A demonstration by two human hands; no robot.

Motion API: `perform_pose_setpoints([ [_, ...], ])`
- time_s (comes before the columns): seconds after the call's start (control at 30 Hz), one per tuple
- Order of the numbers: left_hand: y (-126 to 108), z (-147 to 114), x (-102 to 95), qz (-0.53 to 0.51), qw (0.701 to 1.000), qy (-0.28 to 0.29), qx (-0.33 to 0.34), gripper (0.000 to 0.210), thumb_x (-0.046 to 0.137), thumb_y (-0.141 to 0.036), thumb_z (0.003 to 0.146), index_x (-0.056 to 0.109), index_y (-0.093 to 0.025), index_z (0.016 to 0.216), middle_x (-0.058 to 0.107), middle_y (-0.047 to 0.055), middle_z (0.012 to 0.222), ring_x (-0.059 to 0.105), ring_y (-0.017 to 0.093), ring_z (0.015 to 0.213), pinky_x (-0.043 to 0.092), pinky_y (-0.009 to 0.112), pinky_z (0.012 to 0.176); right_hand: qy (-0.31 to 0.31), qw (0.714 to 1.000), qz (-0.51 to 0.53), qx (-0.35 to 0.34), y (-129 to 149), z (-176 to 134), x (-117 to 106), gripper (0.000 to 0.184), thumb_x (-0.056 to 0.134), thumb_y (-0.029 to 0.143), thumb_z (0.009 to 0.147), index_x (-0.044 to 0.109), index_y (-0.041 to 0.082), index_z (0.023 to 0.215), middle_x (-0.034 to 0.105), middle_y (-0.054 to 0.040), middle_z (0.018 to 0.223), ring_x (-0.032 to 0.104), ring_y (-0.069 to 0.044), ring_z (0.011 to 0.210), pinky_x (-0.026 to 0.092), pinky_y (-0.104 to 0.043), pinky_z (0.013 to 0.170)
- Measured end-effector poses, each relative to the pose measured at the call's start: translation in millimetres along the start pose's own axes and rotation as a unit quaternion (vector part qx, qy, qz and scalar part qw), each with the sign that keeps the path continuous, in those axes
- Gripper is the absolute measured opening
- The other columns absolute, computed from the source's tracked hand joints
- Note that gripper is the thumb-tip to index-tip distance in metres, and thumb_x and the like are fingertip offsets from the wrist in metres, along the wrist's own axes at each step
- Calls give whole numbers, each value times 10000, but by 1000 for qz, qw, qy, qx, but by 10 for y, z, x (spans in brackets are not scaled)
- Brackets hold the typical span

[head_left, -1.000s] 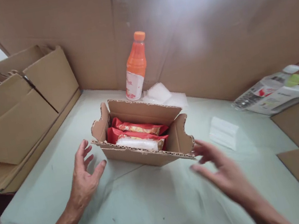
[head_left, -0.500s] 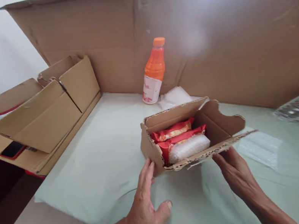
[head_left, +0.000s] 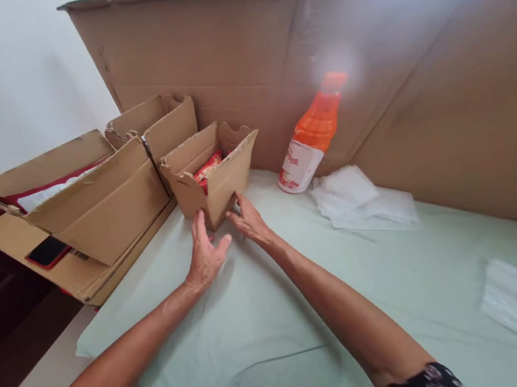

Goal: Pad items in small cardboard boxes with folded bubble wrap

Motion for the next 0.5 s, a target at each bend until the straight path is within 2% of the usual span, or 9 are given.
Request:
perform_pose_setpoints([
  [0.1, 130, 288, 8, -16, 1000, -2, -4, 804, 655, -433, 884, 291, -247, 1576, 282, 185, 1655, 326, 338, 1540, 447, 534, 1159, 21, 1000, -17, 12, -11, 157, 129, 788, 548, 310, 902, 287, 12, 1583, 445, -230, 1595, 472, -293, 1442, 388, -400, 1175],
  [0.2, 289, 456, -7, -25, 1000, -6, -12, 775, 602, -506, 924, 288, -236, 1579, 305, 193, 1656, 328, 342, 1546, 396, 548, 1199, 27, 999, -43, 19, -50, 285, 170, 822, 595, 326, 888, 291, 49, 1600, 427, -220, 1612, 427, -318, 1478, 313, -450, 1213],
  [0.37, 511, 514, -11, -29, 999, -3, -23, 769, 546, -592, 941, 325, -209, 1570, 401, 216, 1613, 456, 354, 1477, 402, 554, 1191, 34, 996, -77, 8, -76, 414, 215, 782, 605, 348, 927, 320, 60, 1597, 421, -229, 1614, 346, -335, 1526, 229, -490, 1236],
  [0.5, 522, 538, -121, -8, 1000, -7, -22, 767, 580, -618, 911, 391, -208, 1531, 469, 201, 1572, 509, 347, 1434, 430, 537, 1175, 36, 995, -95, -7, -11, 458, 236, 732, 577, 354, 974, 339, 21, 1582, 407, -256, 1613, 326, -369, 1526, 235, -536, 1224],
])
Point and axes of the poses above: each hand's wrist, its own z-axis towards the middle knuckle, its own x-axis out of the palm, y = z × x, the point moved 7 cm from there along z, towards the middle knuckle
